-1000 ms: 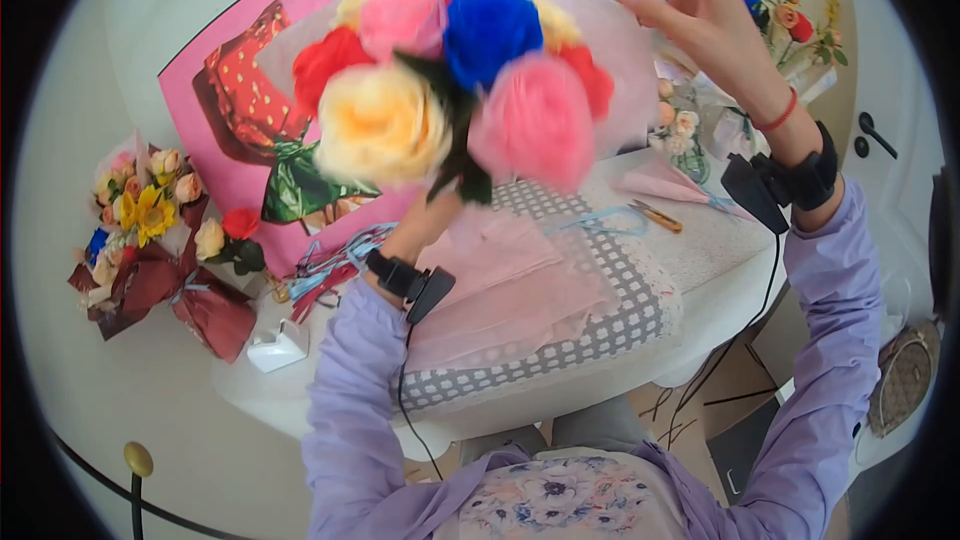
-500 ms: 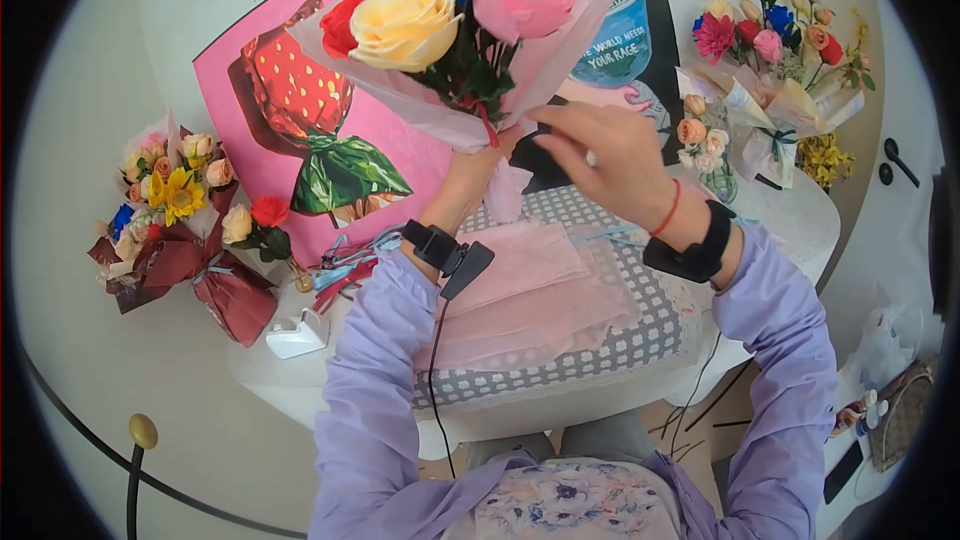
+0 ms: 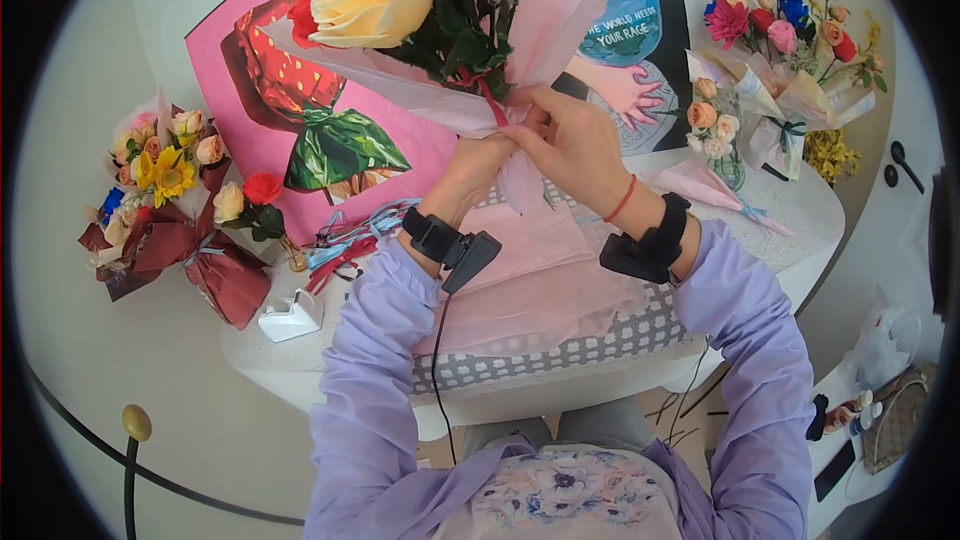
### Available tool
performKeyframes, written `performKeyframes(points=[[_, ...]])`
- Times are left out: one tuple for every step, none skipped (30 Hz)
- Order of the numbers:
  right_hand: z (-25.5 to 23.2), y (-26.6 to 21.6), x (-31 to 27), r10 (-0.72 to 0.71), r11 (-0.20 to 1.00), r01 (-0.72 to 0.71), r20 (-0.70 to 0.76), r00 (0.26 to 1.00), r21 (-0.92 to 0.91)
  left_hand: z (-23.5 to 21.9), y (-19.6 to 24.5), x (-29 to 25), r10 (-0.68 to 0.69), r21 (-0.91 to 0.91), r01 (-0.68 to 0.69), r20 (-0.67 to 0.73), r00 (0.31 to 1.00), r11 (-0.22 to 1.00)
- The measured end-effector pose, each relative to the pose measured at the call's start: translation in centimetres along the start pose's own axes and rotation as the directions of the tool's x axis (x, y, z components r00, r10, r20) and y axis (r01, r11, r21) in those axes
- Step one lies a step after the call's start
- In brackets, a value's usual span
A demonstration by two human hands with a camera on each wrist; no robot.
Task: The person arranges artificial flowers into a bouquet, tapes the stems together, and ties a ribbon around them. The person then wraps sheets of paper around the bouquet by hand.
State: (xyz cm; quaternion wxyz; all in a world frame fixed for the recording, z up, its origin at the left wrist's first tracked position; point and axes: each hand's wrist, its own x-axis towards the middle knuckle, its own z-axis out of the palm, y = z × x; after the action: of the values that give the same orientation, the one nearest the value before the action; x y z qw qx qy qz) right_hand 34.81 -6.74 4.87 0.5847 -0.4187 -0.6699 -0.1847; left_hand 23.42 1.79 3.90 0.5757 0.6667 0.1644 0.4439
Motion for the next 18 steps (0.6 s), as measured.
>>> performKeyframes(points=[[0.2, 0.2, 0.1, 0.013, 1.000, -0.013, 0.011, 1.000, 0.002, -0.3, -0.1, 0.1, -0.033, 0.017, 0.033, 0.034, 0.999, 0.999], [0.3, 0.4, 0.2, 0.025, 1.000, -0.025, 0.021, 0.999, 0.004, -0.6, -0.3, 0.2, -0.039, 0.016, 0.038, 0.035, 0.999, 0.999], [0.4, 0.5, 0.1, 0.030, 1.000, -0.030, 0.023, 0.999, 0.002, -0.8, -0.5, 0.3, -0.047, -0.028, 0.048, 0.062, 0.997, 0.998], [0.3, 0.2, 0.2, 0.068, 0.998, -0.069, 0.038, 0.997, 0.009, -0.8, -0.5, 0.3, -0.053, -0.072, 0.059, 0.089, 0.995, 0.996], [0.3, 0.1, 0.2, 0.105, 0.994, -0.106, 0.054, 0.993, 0.016, -0.6, -0.5, 0.2, -0.056, -0.073, 0.063, 0.089, 0.994, 0.995], [0.4, 0.1, 0.2, 0.107, 0.994, -0.108, 0.055, 0.993, 0.017, -0.5, -0.4, 0.1, -0.019, -0.095, 0.029, 0.104, 0.994, 0.995], [0.6, 0.1, 0.1, 0.088, 0.996, -0.088, 0.015, 0.996, 0.031, -0.4, -0.3, 0.0, 0.019, -0.118, -0.005, 0.118, 0.993, 0.993], [0.8, 0.2, 0.0, 0.069, 0.997, -0.068, -0.025, 0.997, 0.045, -0.4, -0.4, 0.0, 0.017, -0.119, -0.003, 0.116, 0.993, 0.993], [0.8, 0.2, 0.0, 0.071, 0.997, -0.070, -0.022, 0.997, 0.046, -0.5, -0.4, 0.1, 0.021, -0.116, -0.007, 0.119, 0.993, 0.993], [0.9, 0.3, 0.0, 0.075, 0.995, -0.073, -0.023, 0.997, 0.067, -0.5, -0.3, 0.1, 0.025, -0.112, -0.011, 0.123, 0.992, 0.994], [0.9, 0.4, 0.0, 0.080, 0.993, -0.077, -0.025, 0.996, 0.089, -0.5, -0.3, 0.0, 0.023, -0.111, -0.010, 0.121, 0.992, 0.994], [1.0, 0.4, 0.0, 0.081, 0.993, -0.079, -0.023, 0.996, 0.089, -0.5, -0.2, -0.1, 0.036, -0.124, -0.019, 0.139, 0.990, 0.992], [1.0, 0.5, 0.0, 0.071, 0.992, -0.068, -0.021, 0.997, 0.105, -0.5, -0.2, -0.2, 0.050, -0.137, -0.028, 0.157, 0.986, 0.990], [1.1, 0.6, -0.1, 0.061, 0.991, -0.058, -0.018, 0.998, 0.121, -0.5, -0.3, -0.2, 0.048, -0.137, -0.026, 0.157, 0.986, 0.990], [1.2, 0.6, -0.1, 0.062, 0.991, -0.060, -0.018, 0.998, 0.121, -0.5, -0.3, -0.2, 0.022, -0.143, -0.001, 0.144, 0.989, 0.990], [1.2, 0.5, -0.1, 0.052, 0.989, -0.049, -0.016, 0.999, 0.138, -0.5, -0.3, -0.2, -0.002, -0.148, 0.022, 0.133, 0.991, 0.989], [1.3, 0.6, -0.1, 0.039, 0.987, -0.037, -0.014, 0.999, 0.154, -0.6, -0.5, -0.1, 0.000, -0.148, 0.020, 0.134, 0.991, 0.989], [1.3, 0.6, 0.0, 0.037, 0.988, -0.034, -0.016, 0.999, 0.153, -0.8, -0.9, 0.0, 0.022, -0.159, 0.001, 0.147, 0.989, 0.987]])
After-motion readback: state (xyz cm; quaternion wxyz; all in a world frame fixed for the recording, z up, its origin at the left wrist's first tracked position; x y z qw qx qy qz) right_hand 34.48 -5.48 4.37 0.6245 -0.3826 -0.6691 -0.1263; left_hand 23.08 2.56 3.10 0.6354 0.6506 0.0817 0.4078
